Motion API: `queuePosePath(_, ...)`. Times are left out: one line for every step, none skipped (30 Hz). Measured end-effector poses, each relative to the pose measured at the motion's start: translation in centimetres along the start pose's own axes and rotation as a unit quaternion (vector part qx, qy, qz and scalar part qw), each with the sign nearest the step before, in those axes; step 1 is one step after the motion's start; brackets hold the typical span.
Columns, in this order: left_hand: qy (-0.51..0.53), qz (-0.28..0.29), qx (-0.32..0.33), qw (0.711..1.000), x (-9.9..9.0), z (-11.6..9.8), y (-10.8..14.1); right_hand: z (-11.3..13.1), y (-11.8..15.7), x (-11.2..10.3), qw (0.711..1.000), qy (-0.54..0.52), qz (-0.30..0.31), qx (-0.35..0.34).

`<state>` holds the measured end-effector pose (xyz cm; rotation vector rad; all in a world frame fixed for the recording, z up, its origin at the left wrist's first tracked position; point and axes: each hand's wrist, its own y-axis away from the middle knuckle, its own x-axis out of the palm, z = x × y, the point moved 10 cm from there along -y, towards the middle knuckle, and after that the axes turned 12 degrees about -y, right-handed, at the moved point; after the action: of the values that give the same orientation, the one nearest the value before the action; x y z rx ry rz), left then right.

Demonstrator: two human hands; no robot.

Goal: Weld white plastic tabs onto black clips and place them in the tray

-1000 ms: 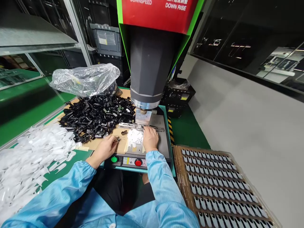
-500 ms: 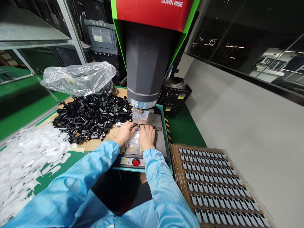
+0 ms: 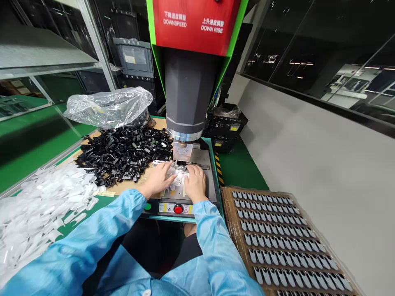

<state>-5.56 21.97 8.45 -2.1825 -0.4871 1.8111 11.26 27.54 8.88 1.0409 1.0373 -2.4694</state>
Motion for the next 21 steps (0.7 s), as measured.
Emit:
queuePosePath(0.012, 0.002, 0.002, 1.000, -0.5, 0.6, 1.6, -0.5, 1.5, -1.2, 1.000, -0.010, -0.013, -0.001)
queuePosePath(0.022, 0.008, 0.009, 1.000, -1.0, 1.0, 3.4, -1.2, 3.3, -2.4, 1.000, -0.017, -0.024, 0.001)
queuePosePath(0.029, 0.018, 0.019, 0.999, -1.3, 1.5, 5.3, -2.0, 5.3, -3.5, 0.999, -0.017, -0.035, 0.008)
queuePosePath(0.033, 0.031, 0.029, 0.999, -1.5, 2.0, 7.1, -2.9, 7.3, -4.4, 0.999, -0.012, -0.040, 0.020)
queuePosePath(0.033, 0.044, 0.036, 0.998, -1.6, 2.4, 8.8, -3.8, 9.3, -5.0, 0.999, -0.005, -0.039, 0.032)
queuePosePath(0.029, 0.057, 0.042, 0.997, -1.5, 2.9, 10.2, -4.7, 11.2, -5.5, 0.998, 0.005, -0.036, 0.042)
queuePosePath(0.022, 0.070, 0.046, 0.996, -1.4, 3.2, 11.4, -5.4, 12.9, -5.7, 0.998, 0.017, -0.029, 0.050)
queuePosePath(0.012, 0.079, 0.049, 0.996, -1.2, 3.6, 12.2, -6.0, 14.2, -5.7, 0.998, 0.028, -0.019, 0.054)
queuePosePath(0.001, 0.086, 0.052, 0.995, -0.9, 3.9, 12.8, -6.5, 15.3, -5.6, 0.998, 0.037, -0.008, 0.057)
queuePosePath(-0.010, 0.090, 0.053, 0.994, -0.7, 4.1, 13.1, -6.8, 16.0, -5.3, 0.997, 0.045, 0.000, 0.058)
queuePosePath(-0.018, 0.092, 0.054, 0.994, -0.5, 4.3, 13.1, -7.1, 16.3, -5.1, 0.997, 0.052, 0.005, 0.060)
queuePosePath(-0.024, 0.093, 0.054, 0.994, -0.3, 4.5, 13.1, -7.3, 16.5, -4.9, 0.996, 0.057, 0.005, 0.062)
queuePosePath(-0.027, 0.093, 0.052, 0.994, -0.2, 4.7, 12.9, -7.4, 16.4, -4.8, 0.996, 0.060, 0.002, 0.064)
queuePosePath(-0.027, 0.094, 0.052, 0.994, -0.1, 4.8, 12.8, -7.5, 16.3, -4.8, 0.996, 0.062, -0.003, 0.066)
queuePosePath(-0.026, 0.096, 0.053, 0.994, 0.0, 4.8, 12.7, -7.5, 16.1, -4.7, 0.996, 0.064, -0.008, 0.068)
queuePosePath(-0.024, 0.098, 0.055, 0.993, 0.0, 4.8, 12.6, -7.5, 15.9, -4.7, 0.995, 0.065, -0.012, 0.069)
queuePosePath(-0.023, 0.100, 0.058, 0.993, 0.0, 4.8, 12.6, -7.6, 15.8, -4.6, 0.995, 0.065, -0.014, 0.070)
queuePosePath(-0.024, 0.102, 0.059, 0.993, 0.0, 4.7, 12.6, -7.6, 15.7, -4.6, 0.995, 0.066, -0.015, 0.071)
queuePosePath(-0.027, 0.103, 0.059, 0.992, -0.1, 4.7, 12.6, -7.6, 15.7, -4.6, 0.995, 0.067, -0.017, 0.072)
queuePosePath(-0.030, 0.105, 0.059, 0.992, -0.1, 4.7, 12.7, -7.7, 15.8, -4.6, 0.995, 0.068, -0.016, 0.074)
queuePosePath(-0.032, 0.106, 0.058, 0.992, -0.1, 4.7, 12.7, -7.7, 15.9, -4.5, 0.995, 0.069, -0.015, 0.075)
